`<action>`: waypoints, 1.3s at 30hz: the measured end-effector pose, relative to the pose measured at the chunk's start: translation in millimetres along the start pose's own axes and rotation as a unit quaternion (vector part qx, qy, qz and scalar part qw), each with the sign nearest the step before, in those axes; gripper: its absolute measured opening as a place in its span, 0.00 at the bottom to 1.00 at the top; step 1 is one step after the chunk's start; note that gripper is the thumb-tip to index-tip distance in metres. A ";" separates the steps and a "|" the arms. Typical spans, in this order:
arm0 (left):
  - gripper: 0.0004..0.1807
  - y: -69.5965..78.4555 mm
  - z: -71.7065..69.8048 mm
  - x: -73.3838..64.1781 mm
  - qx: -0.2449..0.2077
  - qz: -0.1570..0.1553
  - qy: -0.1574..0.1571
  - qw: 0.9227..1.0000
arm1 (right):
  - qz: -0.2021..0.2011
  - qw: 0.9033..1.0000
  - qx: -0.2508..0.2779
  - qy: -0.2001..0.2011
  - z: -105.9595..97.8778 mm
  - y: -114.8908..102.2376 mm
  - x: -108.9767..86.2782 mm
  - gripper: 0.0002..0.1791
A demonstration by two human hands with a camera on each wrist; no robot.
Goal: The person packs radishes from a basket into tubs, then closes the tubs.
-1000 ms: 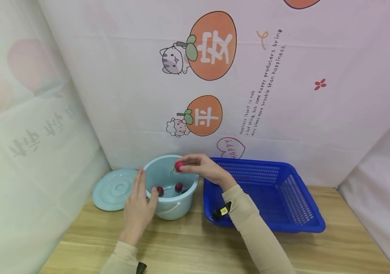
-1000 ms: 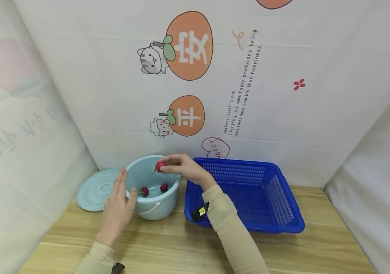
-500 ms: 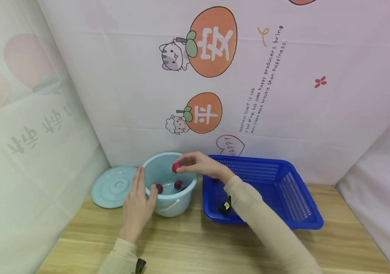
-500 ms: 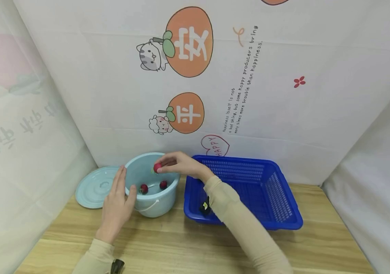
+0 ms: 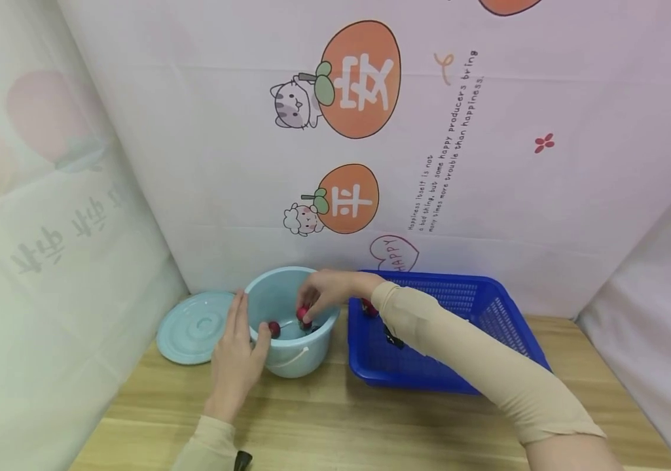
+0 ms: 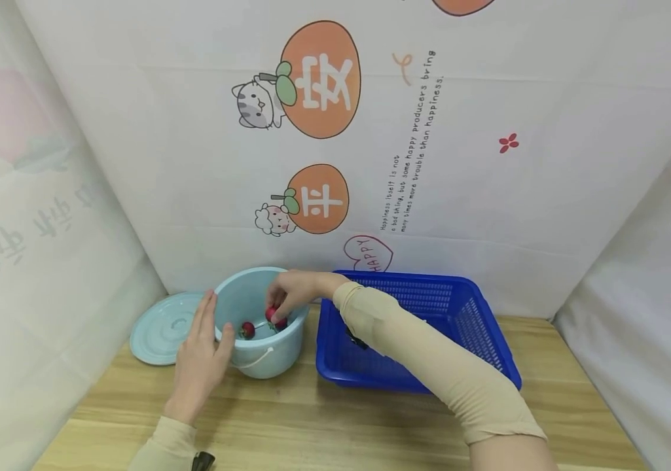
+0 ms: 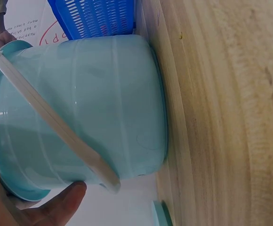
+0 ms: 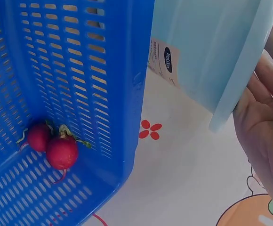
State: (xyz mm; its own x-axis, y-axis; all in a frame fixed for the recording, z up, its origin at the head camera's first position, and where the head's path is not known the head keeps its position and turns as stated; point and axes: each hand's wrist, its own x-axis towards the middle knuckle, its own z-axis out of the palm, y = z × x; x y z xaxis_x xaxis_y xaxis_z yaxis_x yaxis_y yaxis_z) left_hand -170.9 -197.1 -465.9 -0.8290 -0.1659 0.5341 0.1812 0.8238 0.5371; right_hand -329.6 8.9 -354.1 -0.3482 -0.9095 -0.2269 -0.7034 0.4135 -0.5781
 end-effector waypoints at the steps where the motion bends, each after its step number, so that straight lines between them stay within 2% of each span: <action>1: 0.38 0.3 0.4 0.0 0.000 0.000 0.002 1.000 | 0.002 1.000 0.000 -0.002 -0.3 0.3 -0.2 0.11; 8: 0.38 2.0 -0.8 1.6 0.000 0.004 0.001 1.000 | 0.003 1.000 0.023 0.004 -1.4 0.9 -3.0 0.12; 15: 0.38 -0.2 -7.1 -4.5 0.003 -0.009 -0.009 1.000 | -0.006 0.999 0.042 0.006 5.7 1.1 1.6 0.12; 21: 0.38 0.9 -6.7 -4.1 0.000 -0.005 -0.014 1.000 | 0.000 0.999 0.040 0.008 5.9 1.1 0.1 0.13; 29: 0.38 -0.3 -4.5 -3.9 -0.006 -0.005 -0.012 1.000 | 0.039 0.999 0.024 0.013 6.3 -6.5 -3.1 0.42; 39: 0.38 1.3 -2.6 -1.7 -0.009 0.001 -0.014 1.000 | 0.035 0.999 0.028 0.021 7.2 -3.7 -5.8 0.40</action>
State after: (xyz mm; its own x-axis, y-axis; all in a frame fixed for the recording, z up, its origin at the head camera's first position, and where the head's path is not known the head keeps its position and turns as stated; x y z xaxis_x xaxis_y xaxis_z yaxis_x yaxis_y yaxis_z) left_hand -167.8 -197.1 -464.4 -0.8430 -0.1483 0.5171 0.1922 0.8147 0.5470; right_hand -320.5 12.4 -356.3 -0.4228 -0.8749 -0.2361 -0.6405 0.4728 -0.6052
